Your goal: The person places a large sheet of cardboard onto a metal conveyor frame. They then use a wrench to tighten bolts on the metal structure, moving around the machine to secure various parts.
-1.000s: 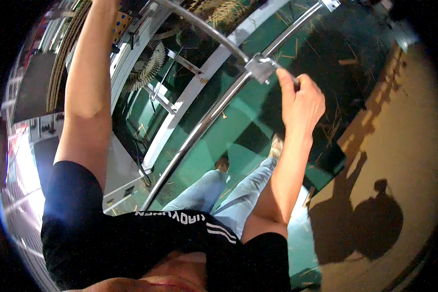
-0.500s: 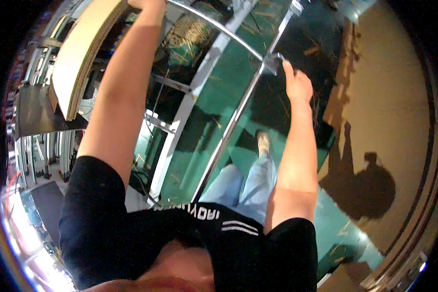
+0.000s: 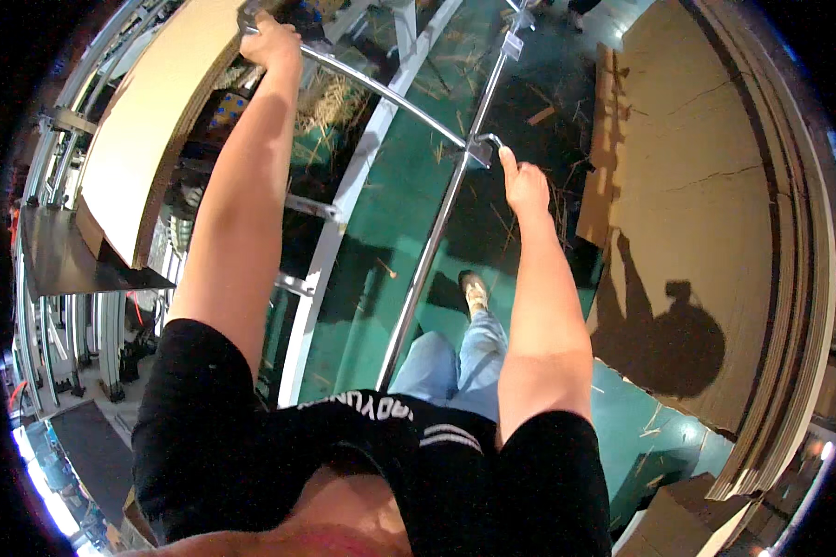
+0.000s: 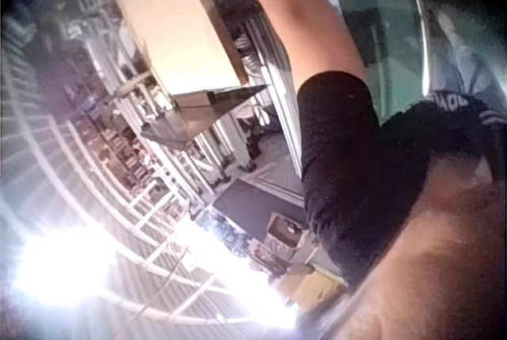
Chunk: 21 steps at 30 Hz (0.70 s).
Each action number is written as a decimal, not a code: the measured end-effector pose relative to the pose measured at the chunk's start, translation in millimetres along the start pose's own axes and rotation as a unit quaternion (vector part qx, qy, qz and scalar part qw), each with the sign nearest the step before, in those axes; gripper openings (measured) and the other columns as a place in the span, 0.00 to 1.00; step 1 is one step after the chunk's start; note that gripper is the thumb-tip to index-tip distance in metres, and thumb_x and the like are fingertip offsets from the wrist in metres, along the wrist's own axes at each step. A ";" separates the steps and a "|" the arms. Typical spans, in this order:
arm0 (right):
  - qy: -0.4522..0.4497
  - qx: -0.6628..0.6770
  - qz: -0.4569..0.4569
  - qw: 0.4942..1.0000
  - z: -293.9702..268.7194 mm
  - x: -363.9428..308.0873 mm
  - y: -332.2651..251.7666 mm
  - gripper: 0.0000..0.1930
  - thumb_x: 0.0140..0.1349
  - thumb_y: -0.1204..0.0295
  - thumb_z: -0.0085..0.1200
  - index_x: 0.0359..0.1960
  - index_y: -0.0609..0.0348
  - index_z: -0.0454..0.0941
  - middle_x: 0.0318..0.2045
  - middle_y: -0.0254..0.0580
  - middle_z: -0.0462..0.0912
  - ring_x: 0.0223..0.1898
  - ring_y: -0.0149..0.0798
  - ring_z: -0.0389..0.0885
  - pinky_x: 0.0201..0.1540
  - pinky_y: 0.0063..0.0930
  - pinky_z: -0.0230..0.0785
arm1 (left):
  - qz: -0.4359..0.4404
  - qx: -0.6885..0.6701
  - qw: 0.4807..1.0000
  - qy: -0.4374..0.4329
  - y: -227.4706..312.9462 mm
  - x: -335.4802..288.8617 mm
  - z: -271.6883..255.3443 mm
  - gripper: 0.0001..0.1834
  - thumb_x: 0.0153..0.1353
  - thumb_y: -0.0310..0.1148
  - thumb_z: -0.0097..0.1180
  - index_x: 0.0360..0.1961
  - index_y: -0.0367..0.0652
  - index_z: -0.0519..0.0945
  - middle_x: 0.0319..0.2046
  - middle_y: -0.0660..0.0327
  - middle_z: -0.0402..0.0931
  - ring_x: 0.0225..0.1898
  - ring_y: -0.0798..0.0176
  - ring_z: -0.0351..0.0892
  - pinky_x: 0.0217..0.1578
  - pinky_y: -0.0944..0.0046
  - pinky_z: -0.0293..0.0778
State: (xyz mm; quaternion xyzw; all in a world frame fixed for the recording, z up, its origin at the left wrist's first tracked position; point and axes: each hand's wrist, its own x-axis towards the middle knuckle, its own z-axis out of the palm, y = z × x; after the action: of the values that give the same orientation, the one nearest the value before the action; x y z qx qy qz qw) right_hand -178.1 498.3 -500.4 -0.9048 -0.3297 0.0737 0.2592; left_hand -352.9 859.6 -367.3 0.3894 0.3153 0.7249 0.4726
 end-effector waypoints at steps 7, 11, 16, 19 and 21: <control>-0.045 0.027 0.072 0.996 18.8 -18.7 21.9 0.37 0.60 0.41 0.30 0.30 0.70 0.77 0.35 0.66 0.75 0.43 0.60 0.72 0.48 0.47 0.61 | 0.028 0.077 0.996 0.019 0.7 -24.0 5.7 0.19 0.57 0.37 0.52 0.16 0.32 0.70 0.09 0.60 0.68 0.11 0.64 0.68 0.12 0.63 0.62; -0.080 0.059 0.094 0.991 7.0 -25.2 1.2 0.38 0.59 0.39 0.29 0.30 0.68 0.77 0.35 0.65 0.75 0.44 0.60 0.72 0.48 0.46 0.61 | 0.051 0.159 0.985 0.047 -1.9 -13.2 -5.2 0.22 0.57 0.41 0.52 0.16 0.32 0.70 0.08 0.57 0.69 0.12 0.63 0.71 0.15 0.61 0.65; -0.049 0.020 0.078 0.996 11.3 -17.5 8.2 0.39 0.60 0.41 0.27 0.29 0.70 0.76 0.35 0.66 0.75 0.43 0.61 0.71 0.48 0.46 0.61 | 0.067 0.144 0.986 0.056 -17.4 -6.4 1.4 0.15 0.54 0.33 0.53 0.19 0.30 0.72 0.16 0.47 0.73 0.21 0.49 0.75 0.24 0.54 0.67; -0.048 0.017 0.076 0.996 9.1 -21.9 -1.1 0.39 0.61 0.42 0.26 0.28 0.72 0.76 0.34 0.68 0.75 0.43 0.62 0.71 0.47 0.46 0.60 | 0.035 0.157 0.986 0.048 -10.2 -10.4 -2.3 0.16 0.53 0.35 0.55 0.20 0.29 0.72 0.17 0.45 0.73 0.22 0.47 0.75 0.26 0.53 0.68; -0.049 0.001 0.095 0.994 15.0 -22.6 13.5 0.39 0.61 0.42 0.26 0.28 0.72 0.76 0.34 0.68 0.75 0.43 0.62 0.71 0.47 0.46 0.60 | 0.126 0.155 0.979 0.051 -23.0 -11.7 3.8 0.18 0.56 0.37 0.51 0.14 0.35 0.69 0.09 0.59 0.69 0.12 0.65 0.70 0.15 0.62 0.65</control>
State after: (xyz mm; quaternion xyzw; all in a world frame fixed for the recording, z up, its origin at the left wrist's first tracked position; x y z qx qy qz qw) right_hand -192.6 481.5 -521.1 -0.9270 -0.2546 0.1424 0.2357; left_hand -336.6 857.2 -387.5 0.4574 0.3955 0.7400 0.2946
